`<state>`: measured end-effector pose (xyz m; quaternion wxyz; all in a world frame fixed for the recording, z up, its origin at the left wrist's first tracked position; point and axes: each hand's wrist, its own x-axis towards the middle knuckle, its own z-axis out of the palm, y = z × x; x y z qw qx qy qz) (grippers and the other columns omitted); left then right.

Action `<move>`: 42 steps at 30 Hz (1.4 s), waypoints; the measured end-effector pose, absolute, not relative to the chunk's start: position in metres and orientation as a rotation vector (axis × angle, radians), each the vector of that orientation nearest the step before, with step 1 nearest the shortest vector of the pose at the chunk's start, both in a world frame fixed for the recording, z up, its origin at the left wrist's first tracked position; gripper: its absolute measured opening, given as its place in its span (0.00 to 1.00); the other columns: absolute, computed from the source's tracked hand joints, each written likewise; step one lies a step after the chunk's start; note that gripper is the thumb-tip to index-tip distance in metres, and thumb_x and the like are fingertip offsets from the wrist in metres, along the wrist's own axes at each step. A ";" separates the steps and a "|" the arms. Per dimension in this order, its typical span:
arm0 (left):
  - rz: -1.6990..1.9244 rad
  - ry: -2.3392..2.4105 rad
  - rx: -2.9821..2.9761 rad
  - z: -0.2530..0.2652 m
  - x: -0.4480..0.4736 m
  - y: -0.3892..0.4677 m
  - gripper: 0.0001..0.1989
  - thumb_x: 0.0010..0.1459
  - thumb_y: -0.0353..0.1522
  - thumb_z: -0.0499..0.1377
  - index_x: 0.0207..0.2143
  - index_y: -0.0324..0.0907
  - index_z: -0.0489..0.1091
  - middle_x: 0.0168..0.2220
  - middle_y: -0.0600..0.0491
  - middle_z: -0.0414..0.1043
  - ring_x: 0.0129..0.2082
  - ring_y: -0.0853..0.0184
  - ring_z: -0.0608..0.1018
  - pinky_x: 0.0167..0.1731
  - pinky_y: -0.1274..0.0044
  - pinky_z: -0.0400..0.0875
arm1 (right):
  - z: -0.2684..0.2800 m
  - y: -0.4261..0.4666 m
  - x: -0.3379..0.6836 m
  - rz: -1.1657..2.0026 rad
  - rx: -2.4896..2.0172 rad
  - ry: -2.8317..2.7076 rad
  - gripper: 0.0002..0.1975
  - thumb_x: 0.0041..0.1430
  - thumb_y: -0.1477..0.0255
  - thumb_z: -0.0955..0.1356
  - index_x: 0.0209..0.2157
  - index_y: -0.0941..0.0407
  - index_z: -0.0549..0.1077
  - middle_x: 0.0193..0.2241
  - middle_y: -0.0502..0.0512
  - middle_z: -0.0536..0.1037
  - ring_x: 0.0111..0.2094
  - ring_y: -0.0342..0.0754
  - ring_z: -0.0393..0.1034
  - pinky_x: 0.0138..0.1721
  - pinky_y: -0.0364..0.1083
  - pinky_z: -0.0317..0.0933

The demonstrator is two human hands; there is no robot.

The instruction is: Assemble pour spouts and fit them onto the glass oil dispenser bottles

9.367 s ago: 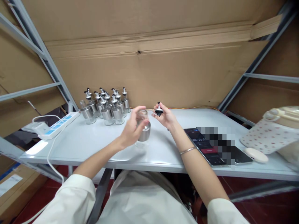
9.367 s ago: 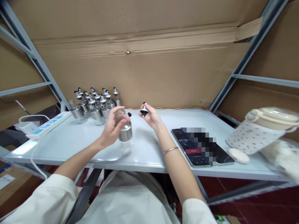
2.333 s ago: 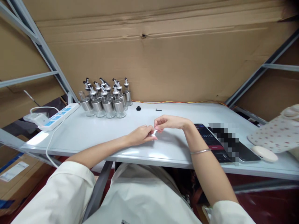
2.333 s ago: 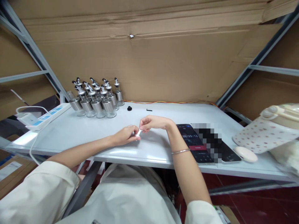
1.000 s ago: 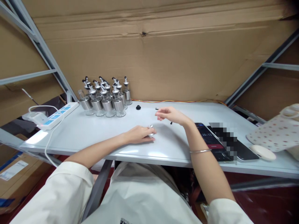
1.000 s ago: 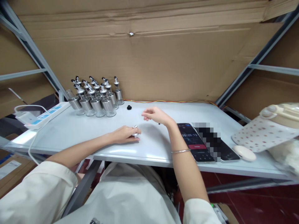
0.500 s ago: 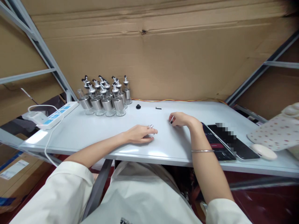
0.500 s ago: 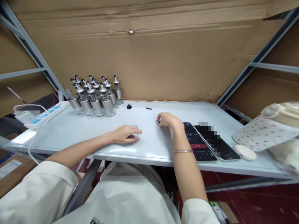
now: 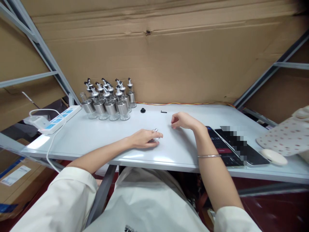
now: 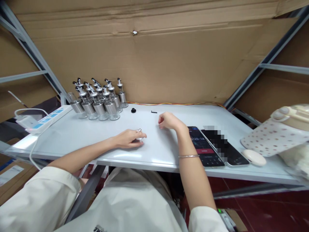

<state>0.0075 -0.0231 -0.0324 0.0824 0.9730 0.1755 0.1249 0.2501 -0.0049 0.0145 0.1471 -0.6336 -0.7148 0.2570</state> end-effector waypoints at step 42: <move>0.509 0.599 2.794 -0.035 0.008 -0.024 0.15 0.64 0.37 0.47 0.51 0.41 0.55 0.40 0.49 0.68 0.33 0.67 0.73 0.37 0.76 0.67 | 0.029 -0.022 0.217 1.398 -1.017 -1.771 0.12 0.36 0.70 0.77 0.23 0.58 0.73 0.24 0.50 0.77 0.27 0.42 0.70 0.35 0.46 0.62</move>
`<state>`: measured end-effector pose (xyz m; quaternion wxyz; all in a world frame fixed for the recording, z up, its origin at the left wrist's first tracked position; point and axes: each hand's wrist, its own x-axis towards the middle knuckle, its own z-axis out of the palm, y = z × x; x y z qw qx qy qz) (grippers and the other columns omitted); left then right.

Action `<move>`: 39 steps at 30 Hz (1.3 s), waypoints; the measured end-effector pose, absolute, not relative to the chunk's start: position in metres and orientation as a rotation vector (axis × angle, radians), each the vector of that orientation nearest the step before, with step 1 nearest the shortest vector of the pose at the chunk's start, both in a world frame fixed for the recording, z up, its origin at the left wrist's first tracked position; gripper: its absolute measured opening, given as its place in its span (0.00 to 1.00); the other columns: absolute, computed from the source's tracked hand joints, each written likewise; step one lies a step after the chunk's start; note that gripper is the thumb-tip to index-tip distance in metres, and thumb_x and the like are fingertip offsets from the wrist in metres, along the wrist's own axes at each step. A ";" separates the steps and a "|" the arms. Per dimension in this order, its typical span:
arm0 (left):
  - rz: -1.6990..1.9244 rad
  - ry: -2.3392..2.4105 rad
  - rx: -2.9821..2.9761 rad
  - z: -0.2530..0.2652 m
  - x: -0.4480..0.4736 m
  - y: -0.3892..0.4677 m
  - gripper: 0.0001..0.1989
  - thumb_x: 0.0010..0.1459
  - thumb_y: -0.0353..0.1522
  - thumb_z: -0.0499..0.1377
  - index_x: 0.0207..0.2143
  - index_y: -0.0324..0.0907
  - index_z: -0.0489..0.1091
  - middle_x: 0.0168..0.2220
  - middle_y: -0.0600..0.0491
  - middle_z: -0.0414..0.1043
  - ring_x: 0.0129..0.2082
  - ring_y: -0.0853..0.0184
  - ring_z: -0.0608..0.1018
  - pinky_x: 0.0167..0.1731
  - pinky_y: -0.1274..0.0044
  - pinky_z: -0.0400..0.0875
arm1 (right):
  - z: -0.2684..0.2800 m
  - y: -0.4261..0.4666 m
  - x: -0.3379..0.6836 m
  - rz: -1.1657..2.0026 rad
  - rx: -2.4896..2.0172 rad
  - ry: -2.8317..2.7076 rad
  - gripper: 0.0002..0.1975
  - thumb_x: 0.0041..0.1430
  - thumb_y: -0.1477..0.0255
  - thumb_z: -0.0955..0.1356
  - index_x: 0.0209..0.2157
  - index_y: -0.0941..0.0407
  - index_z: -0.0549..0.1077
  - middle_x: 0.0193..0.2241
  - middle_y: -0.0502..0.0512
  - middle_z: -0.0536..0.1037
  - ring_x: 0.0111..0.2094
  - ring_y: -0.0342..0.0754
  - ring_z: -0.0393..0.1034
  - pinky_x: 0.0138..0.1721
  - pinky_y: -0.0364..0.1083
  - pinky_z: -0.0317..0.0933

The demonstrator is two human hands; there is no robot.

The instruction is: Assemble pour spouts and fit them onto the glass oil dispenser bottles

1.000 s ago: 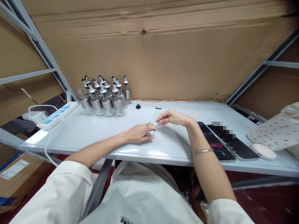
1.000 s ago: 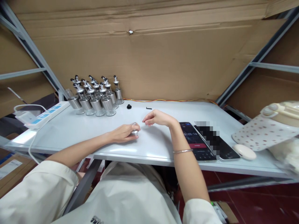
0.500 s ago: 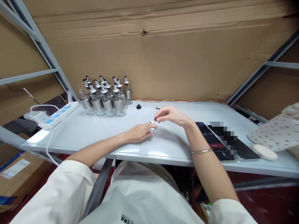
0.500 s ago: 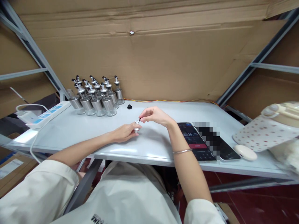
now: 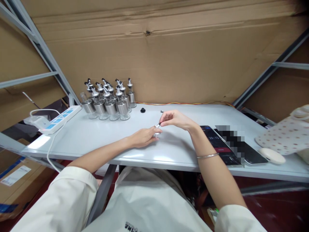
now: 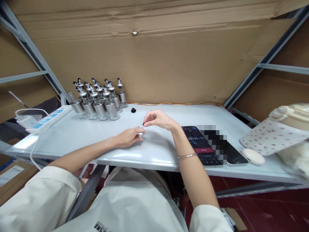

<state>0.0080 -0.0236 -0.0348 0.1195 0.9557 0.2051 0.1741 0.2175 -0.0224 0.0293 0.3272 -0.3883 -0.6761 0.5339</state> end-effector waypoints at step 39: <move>0.467 0.431 2.874 -0.034 0.006 -0.025 0.15 0.60 0.32 0.49 0.49 0.42 0.55 0.50 0.45 0.70 0.43 0.64 0.76 0.44 0.72 0.68 | 0.021 -0.021 0.223 1.766 -0.804 -2.026 0.15 0.57 0.69 0.68 0.45 0.59 0.73 0.30 0.52 0.75 0.32 0.42 0.67 0.35 0.44 0.58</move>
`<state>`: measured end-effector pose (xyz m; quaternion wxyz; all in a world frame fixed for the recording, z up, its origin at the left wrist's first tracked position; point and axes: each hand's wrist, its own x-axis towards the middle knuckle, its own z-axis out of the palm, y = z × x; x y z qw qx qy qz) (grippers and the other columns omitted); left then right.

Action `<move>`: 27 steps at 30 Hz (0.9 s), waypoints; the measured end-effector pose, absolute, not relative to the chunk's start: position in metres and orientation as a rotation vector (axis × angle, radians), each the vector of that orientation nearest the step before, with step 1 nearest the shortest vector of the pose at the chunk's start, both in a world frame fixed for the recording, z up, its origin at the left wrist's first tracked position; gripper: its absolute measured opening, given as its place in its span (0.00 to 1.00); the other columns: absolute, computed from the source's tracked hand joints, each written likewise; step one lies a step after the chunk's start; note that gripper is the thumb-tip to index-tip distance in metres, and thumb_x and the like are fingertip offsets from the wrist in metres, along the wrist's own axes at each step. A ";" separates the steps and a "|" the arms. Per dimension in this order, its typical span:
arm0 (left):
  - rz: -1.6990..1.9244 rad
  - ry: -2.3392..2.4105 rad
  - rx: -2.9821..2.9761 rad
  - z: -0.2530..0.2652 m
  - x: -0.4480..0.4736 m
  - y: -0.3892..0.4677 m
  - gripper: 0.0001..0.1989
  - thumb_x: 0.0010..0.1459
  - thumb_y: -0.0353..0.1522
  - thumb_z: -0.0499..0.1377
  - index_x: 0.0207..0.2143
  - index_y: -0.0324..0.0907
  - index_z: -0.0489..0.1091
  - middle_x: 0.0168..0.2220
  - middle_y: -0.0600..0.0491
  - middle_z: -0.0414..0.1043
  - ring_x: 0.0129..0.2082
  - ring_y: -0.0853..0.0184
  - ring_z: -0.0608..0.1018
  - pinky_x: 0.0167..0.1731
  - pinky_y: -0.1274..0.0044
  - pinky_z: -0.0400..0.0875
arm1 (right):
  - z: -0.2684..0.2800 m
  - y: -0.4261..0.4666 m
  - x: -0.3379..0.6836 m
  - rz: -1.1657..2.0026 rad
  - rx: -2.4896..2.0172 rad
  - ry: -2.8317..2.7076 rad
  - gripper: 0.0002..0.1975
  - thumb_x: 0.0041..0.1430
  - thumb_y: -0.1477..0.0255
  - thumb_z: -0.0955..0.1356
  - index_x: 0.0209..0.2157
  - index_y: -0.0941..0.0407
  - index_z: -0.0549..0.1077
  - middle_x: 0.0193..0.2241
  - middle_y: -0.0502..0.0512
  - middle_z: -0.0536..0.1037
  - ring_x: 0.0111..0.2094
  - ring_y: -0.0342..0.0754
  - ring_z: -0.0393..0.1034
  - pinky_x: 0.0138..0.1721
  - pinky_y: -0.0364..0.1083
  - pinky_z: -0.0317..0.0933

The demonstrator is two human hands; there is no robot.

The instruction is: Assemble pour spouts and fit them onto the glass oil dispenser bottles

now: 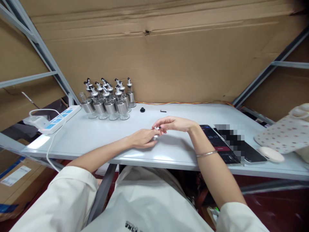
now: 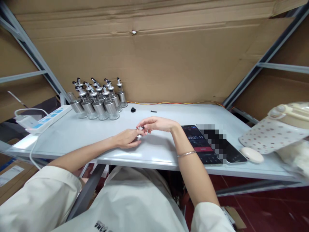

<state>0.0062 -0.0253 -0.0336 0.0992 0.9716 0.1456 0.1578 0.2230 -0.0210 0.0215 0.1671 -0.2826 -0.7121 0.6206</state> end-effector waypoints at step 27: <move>0.537 0.579 2.752 -0.034 0.007 -0.026 0.15 0.60 0.35 0.48 0.49 0.41 0.52 0.25 0.58 0.65 0.22 0.68 0.70 0.30 0.76 0.64 | 0.025 -0.022 0.216 1.658 -0.926 -1.956 0.13 0.48 0.67 0.73 0.36 0.60 0.75 0.27 0.50 0.76 0.29 0.40 0.67 0.37 0.44 0.62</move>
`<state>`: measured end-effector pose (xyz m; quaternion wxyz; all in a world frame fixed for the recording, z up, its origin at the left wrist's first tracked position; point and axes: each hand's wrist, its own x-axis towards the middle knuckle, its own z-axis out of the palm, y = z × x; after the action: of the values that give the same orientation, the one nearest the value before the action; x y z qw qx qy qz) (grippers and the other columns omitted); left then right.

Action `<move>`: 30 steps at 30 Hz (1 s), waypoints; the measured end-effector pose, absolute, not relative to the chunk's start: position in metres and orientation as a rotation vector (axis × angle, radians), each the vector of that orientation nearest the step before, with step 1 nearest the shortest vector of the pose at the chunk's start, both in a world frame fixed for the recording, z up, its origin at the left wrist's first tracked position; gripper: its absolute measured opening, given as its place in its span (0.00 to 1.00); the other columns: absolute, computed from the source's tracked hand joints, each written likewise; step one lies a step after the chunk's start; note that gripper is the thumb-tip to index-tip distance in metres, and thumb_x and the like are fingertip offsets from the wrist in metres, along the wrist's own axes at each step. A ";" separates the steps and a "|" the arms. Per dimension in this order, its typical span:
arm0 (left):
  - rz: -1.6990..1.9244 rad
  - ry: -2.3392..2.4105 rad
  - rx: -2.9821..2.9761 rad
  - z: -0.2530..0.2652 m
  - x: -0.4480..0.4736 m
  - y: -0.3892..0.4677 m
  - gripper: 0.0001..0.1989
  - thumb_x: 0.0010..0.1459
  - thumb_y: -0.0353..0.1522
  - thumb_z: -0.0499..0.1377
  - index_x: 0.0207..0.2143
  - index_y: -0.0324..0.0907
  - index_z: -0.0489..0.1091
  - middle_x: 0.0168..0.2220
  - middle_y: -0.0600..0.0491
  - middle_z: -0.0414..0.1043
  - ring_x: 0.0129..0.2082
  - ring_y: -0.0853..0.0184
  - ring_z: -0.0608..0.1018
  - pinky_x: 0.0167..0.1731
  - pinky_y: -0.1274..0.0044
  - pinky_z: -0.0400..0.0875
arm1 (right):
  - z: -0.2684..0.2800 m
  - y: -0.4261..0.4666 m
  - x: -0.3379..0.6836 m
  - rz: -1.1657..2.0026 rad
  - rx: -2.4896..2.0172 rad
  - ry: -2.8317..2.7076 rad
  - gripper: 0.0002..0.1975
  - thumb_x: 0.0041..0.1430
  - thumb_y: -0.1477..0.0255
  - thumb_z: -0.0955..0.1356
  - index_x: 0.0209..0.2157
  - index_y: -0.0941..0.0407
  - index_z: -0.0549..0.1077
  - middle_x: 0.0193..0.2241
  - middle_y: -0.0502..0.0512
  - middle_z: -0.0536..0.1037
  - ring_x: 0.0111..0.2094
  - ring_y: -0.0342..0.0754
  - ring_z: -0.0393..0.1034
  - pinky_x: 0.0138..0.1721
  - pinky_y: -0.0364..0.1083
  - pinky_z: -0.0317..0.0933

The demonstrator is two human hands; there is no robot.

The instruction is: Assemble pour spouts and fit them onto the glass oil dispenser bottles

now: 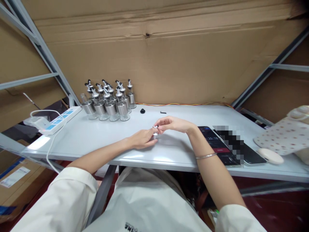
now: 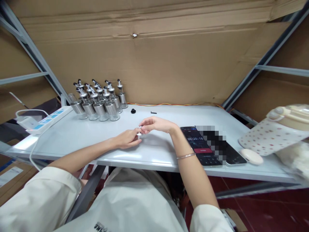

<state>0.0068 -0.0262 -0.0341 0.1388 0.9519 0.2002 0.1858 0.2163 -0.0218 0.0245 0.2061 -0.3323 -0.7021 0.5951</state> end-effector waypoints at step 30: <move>0.670 1.355 2.595 -0.028 -0.006 0.099 0.07 0.56 0.28 0.56 0.38 0.39 0.67 0.41 0.46 0.71 0.42 0.62 0.72 0.45 0.71 0.66 | 0.025 -0.020 0.216 1.407 -0.916 -1.735 0.08 0.46 0.72 0.71 0.25 0.56 0.67 0.19 0.47 0.73 0.23 0.41 0.67 0.32 0.44 0.60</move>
<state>-0.0064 0.0986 -0.0279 0.0692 0.8619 0.4503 0.2227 0.2156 -0.0204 0.0245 0.3557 -0.3547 -0.6717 0.5445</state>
